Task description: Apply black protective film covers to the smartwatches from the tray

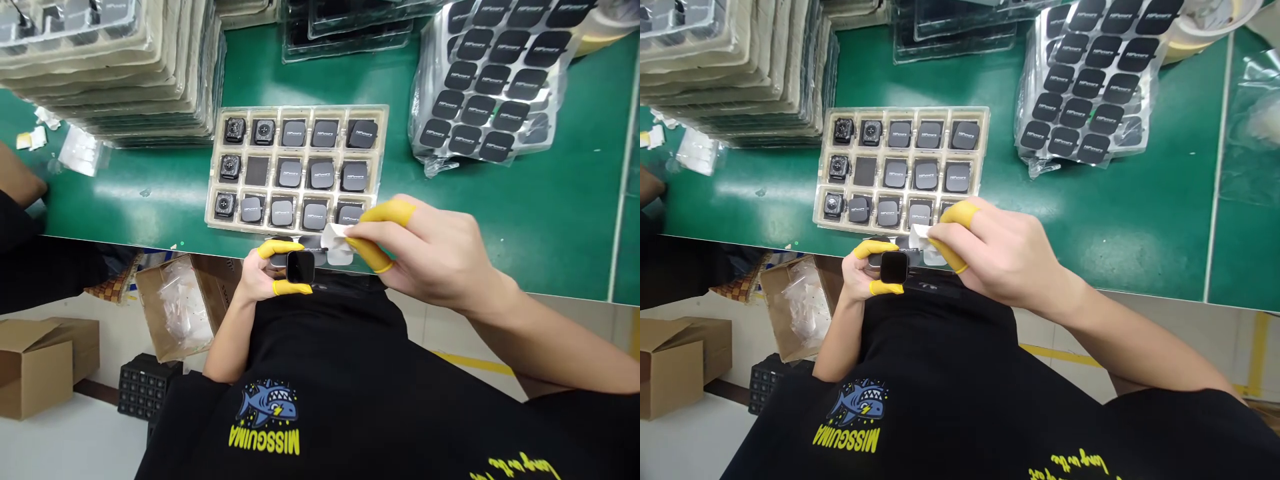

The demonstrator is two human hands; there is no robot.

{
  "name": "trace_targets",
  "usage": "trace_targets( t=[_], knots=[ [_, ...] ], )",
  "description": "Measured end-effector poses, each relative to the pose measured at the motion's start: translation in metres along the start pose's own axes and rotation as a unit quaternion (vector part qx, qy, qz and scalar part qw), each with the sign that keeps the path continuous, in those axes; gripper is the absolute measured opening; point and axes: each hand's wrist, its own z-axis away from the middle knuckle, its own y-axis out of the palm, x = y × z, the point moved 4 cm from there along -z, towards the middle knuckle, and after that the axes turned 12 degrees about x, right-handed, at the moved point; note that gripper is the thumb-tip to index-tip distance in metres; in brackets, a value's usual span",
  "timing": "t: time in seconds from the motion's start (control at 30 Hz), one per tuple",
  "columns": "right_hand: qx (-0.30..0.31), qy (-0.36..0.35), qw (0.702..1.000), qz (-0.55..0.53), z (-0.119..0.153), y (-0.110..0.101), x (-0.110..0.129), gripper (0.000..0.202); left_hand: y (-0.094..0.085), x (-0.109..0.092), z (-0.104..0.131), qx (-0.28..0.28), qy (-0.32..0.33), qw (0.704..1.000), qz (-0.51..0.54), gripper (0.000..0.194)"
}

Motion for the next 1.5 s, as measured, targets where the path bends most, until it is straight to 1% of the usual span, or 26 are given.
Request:
trace_targets(
  t=[0.07, 0.13, 0.2, 0.27, 0.33, 0.43, 0.53, 0.63, 0.7, 0.77, 0.83, 0.93, 1.03, 1.17, 1.23, 1.37, 1.5],
  knots=[
    [0.016, -0.003, 0.999, -0.050, 0.004, -0.006, 0.002, 0.012, -0.001, 0.000, -0.001, 0.006, 0.000, 1.000, 0.004, 0.076],
    [0.046, -0.038, 0.995, -0.084, 0.004, -0.009, 0.011, 0.012, 0.000, -0.001, -0.002, 0.010, 0.007, 1.000, 0.012, 0.076],
    [0.071, -0.078, 0.989, -0.106, 0.000, -0.008, 0.022, 0.016, 0.001, -0.002, -0.004, 0.016, 0.015, 1.000, 0.021, 0.075],
    [0.091, -0.107, 0.983, -0.122, -0.005, -0.001, 0.030, 0.022, 0.002, -0.002, -0.005, 0.030, 0.026, 0.999, 0.030, 0.075],
    [0.092, -0.127, 0.978, -0.137, -0.009, 0.009, 0.036, 0.027, 0.004, -0.003, -0.006, 0.045, 0.039, 0.998, 0.036, 0.076],
    [0.057, -0.134, 0.981, -0.130, -0.014, 0.023, 0.040, 0.029, 0.007, 0.000, -0.004, 0.063, 0.044, 0.997, 0.032, 0.079],
    [0.019, -0.107, 0.992, -0.058, -0.018, 0.029, 0.038, 0.029, 0.009, 0.005, 0.000, 0.052, 0.012, 0.998, 0.043, 0.081],
    [0.030, -0.058, 0.997, 0.033, -0.018, 0.026, 0.027, 0.026, 0.006, 0.006, 0.004, 0.004, -0.009, 0.999, 0.047, 0.080],
    [0.031, -0.004, 0.998, 0.056, -0.014, 0.016, 0.016, 0.021, 0.003, 0.003, 0.006, -0.024, -0.002, 0.999, 0.034, 0.079],
    [0.015, 0.046, 0.998, 0.039, -0.007, 0.001, 0.006, 0.011, -0.002, 0.001, 0.006, -0.044, 0.007, 0.999, 0.020, 0.079],
    [0.018, 0.063, 0.998, 0.004, -0.003, -0.012, 0.003, 0.009, -0.004, 0.000, 0.005, -0.052, 0.016, 0.998, 0.007, 0.080],
    [0.043, 0.006, 0.998, -0.033, -0.003, -0.018, 0.013, 0.012, -0.004, 0.000, 0.002, -0.042, 0.022, 0.999, -0.004, 0.081],
    [0.055, -0.053, 0.997, -0.030, -0.010, -0.011, 0.024, 0.015, -0.001, 0.000, 0.000, -0.016, 0.014, 1.000, 0.004, 0.081],
    [0.068, -0.086, 0.994, -0.023, -0.016, 0.003, 0.028, 0.025, 0.003, -0.003, 0.000, 0.005, 0.024, 0.999, 0.022, 0.079],
    [0.075, -0.103, 0.991, -0.048, -0.016, 0.007, 0.028, 0.028, 0.003, -0.003, 0.001, 0.012, 0.016, 1.000, 0.018, 0.079],
    [0.105, -0.143, 0.977, -0.122, -0.008, 0.014, 0.034, 0.028, 0.004, 0.002, 0.005, 0.024, -0.018, 1.000, 0.002, 0.079],
    [0.092, -0.142, 0.974, -0.152, -0.005, 0.023, 0.044, 0.027, 0.006, 0.004, 0.005, 0.042, 0.020, 0.999, -0.002, 0.072]
  ],
)
